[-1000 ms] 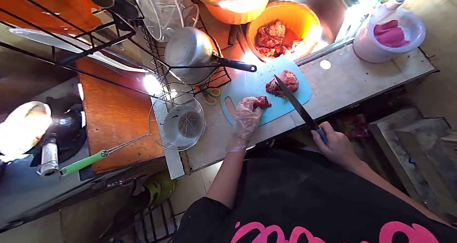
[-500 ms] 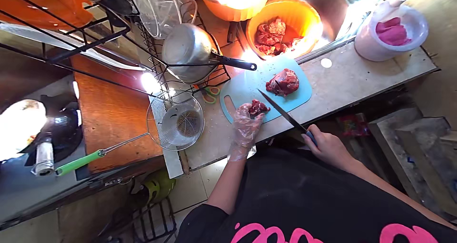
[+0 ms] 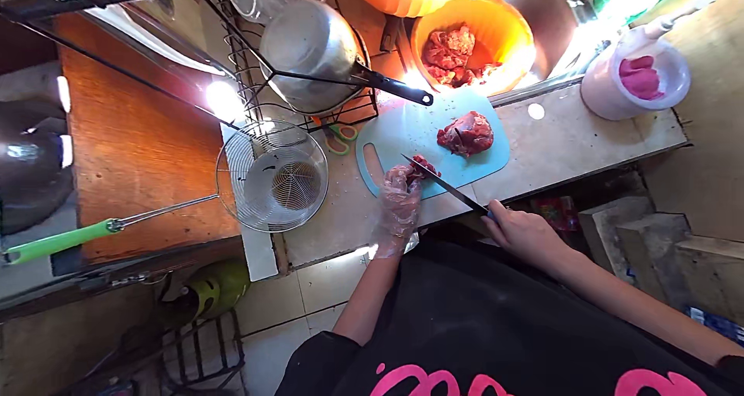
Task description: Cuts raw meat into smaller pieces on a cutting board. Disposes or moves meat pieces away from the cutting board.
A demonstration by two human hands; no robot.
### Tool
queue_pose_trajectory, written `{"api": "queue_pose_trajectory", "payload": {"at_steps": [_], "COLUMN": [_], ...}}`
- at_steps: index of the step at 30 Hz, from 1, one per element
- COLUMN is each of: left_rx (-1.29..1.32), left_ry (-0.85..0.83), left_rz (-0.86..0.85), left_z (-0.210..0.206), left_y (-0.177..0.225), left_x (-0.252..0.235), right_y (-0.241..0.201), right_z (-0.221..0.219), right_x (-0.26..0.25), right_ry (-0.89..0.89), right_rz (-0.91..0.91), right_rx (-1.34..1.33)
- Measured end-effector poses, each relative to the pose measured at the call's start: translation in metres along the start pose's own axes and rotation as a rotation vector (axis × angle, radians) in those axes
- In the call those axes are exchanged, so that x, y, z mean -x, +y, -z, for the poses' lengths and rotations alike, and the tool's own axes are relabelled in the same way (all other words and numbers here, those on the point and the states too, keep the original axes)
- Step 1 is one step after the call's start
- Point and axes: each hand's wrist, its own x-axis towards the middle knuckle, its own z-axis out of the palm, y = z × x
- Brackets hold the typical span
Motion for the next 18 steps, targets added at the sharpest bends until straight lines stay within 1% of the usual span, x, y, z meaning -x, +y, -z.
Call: {"api": "queue_pose_trajectory", "payload": {"at_steps": [3,4,8,10,14,15,18], "left_rx": [-0.005,-0.017,-0.085,-0.138,-0.243,-0.251,-0.201], "left_ry": [-0.066,-0.091,-0.108,-0.093,-0.112,-0.128,-0.281], "left_rz": [-0.002,-0.010,-0.079,-0.130,-0.156,-0.170,-0.239], "left_z": [0.009,0.012,0.020,0.015,0.001,0.001,0.015], "left_y": [0.000,0.000,0.011,0.016,0.021,0.022,0.024], "left_x": [-0.006,-0.008,-0.016,-0.017,-0.020,-0.021,-0.025], "right_y": [0.011,0.013,0.017,0.019,0.020,0.020,0.022], "right_z": [-0.002,-0.001,0.003,0.000,-0.005,-0.007,-0.011], "right_x": [0.000,0.000,-0.003,-0.004,-0.003,-0.002,0.001], "right_ry": [0.188,0.215,0.231,0.247,0.255,0.265,0.273], "right_rz": [0.069,0.066,0.035,0.037,0.022,0.018,0.008], "right_rx": [-0.059,-0.067,-0.071,-0.076,-0.090,-0.095,-0.112]}}
